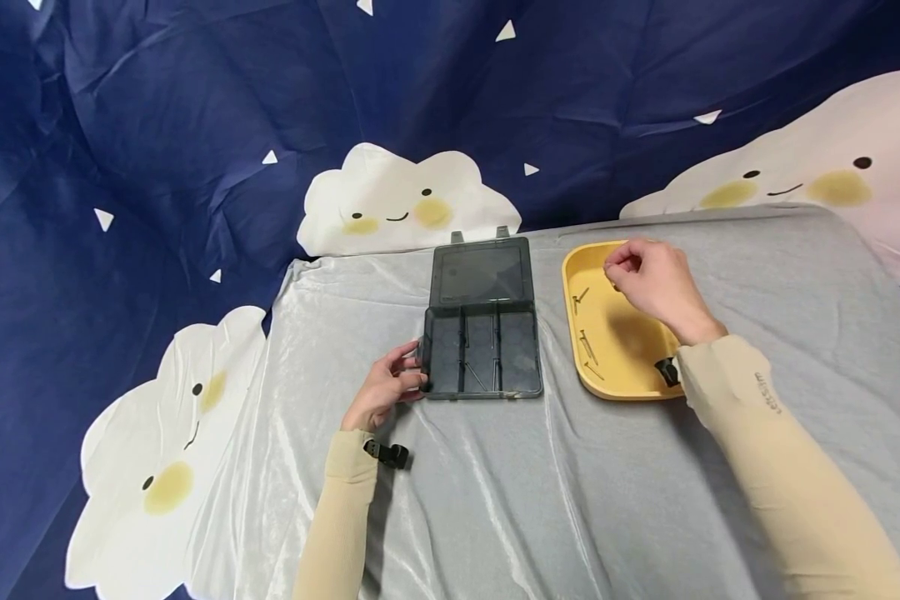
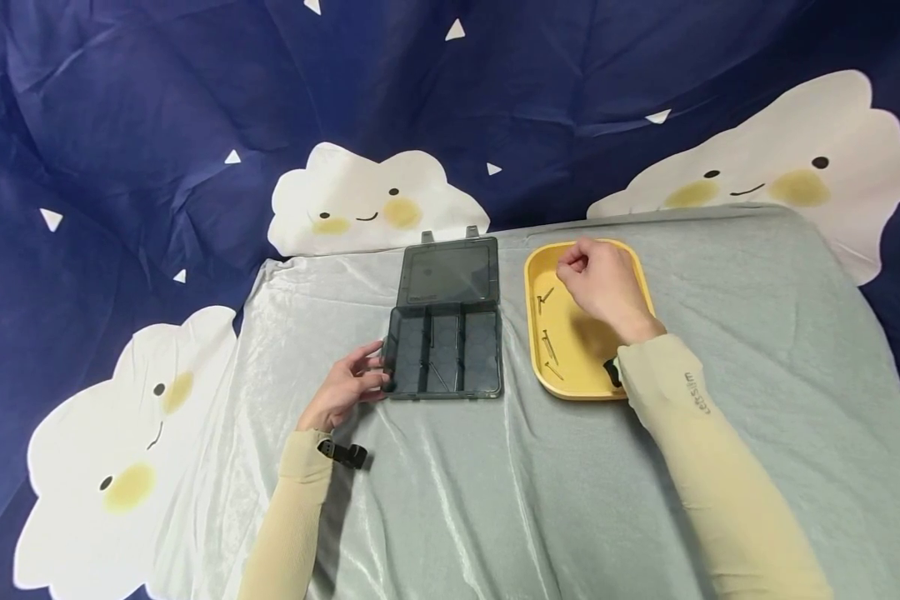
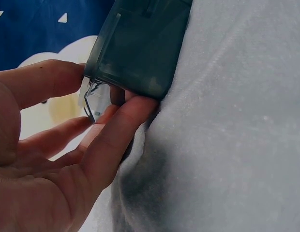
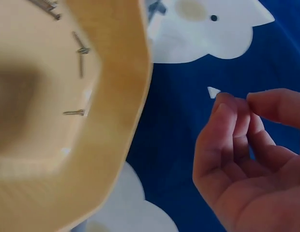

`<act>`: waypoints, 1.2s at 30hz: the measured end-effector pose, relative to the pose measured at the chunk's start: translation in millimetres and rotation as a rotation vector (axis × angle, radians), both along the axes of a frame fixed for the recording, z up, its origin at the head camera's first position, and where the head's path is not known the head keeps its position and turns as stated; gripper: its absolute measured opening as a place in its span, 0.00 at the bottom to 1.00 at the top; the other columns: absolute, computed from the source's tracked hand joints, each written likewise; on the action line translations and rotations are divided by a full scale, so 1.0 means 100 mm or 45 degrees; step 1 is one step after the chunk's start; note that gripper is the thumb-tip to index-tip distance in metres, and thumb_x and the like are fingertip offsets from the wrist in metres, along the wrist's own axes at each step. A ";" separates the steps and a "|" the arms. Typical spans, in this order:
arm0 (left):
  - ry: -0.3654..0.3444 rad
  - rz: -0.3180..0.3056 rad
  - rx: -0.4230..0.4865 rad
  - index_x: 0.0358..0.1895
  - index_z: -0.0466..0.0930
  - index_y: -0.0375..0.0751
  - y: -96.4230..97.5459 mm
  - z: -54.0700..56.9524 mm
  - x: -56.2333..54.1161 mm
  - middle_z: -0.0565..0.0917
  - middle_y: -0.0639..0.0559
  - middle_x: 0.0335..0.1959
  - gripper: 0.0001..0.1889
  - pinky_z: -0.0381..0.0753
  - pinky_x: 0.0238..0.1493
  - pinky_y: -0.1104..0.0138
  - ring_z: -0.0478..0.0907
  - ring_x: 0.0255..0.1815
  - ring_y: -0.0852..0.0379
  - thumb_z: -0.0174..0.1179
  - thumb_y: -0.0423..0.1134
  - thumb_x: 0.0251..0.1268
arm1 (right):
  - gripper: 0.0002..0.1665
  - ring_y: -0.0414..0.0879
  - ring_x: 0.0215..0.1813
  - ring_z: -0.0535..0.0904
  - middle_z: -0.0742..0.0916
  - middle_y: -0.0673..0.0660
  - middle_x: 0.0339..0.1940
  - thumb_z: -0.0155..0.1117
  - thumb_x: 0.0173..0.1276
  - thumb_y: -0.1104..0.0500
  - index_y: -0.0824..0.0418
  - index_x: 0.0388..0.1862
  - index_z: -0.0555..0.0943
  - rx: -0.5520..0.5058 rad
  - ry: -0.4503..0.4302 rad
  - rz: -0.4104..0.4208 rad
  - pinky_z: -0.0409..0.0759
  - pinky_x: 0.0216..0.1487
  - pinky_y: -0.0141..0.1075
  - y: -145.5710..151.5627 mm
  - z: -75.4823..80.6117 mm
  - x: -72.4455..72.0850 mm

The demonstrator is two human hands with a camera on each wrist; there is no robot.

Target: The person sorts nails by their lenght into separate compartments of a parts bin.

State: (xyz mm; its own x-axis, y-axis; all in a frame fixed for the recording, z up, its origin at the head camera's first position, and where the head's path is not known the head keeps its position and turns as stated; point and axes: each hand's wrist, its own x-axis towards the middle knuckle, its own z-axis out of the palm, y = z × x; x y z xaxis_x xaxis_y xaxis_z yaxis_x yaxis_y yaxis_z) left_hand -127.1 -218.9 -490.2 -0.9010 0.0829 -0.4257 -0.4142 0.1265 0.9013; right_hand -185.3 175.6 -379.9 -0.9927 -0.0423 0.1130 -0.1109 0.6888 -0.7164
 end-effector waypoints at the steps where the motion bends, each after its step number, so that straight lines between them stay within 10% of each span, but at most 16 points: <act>1: 0.002 0.002 -0.001 0.72 0.62 0.48 0.00 0.00 0.00 0.73 0.39 0.58 0.37 0.86 0.41 0.60 0.80 0.42 0.55 0.60 0.24 0.59 | 0.10 0.45 0.31 0.74 0.84 0.59 0.30 0.56 0.64 0.60 0.64 0.36 0.82 0.011 -0.022 0.013 0.68 0.34 0.31 0.01 -0.02 -0.02; 16: 0.000 -0.007 0.006 0.73 0.62 0.48 -0.02 -0.03 -0.01 0.72 0.37 0.60 0.37 0.85 0.43 0.59 0.80 0.41 0.58 0.61 0.25 0.59 | 0.09 0.50 0.30 0.75 0.83 0.56 0.22 0.62 0.63 0.59 0.65 0.27 0.80 0.304 -0.462 0.372 0.69 0.32 0.34 -0.01 -0.52 -0.22; 36: -0.011 0.001 0.017 0.73 0.61 0.49 -0.03 -0.04 -0.02 0.71 0.37 0.60 0.37 0.85 0.45 0.57 0.80 0.44 0.55 0.61 0.25 0.60 | 0.11 0.49 0.27 0.73 0.78 0.56 0.20 0.56 0.62 0.63 0.63 0.20 0.76 0.464 -0.582 0.485 0.69 0.27 0.33 -0.20 -0.71 -0.25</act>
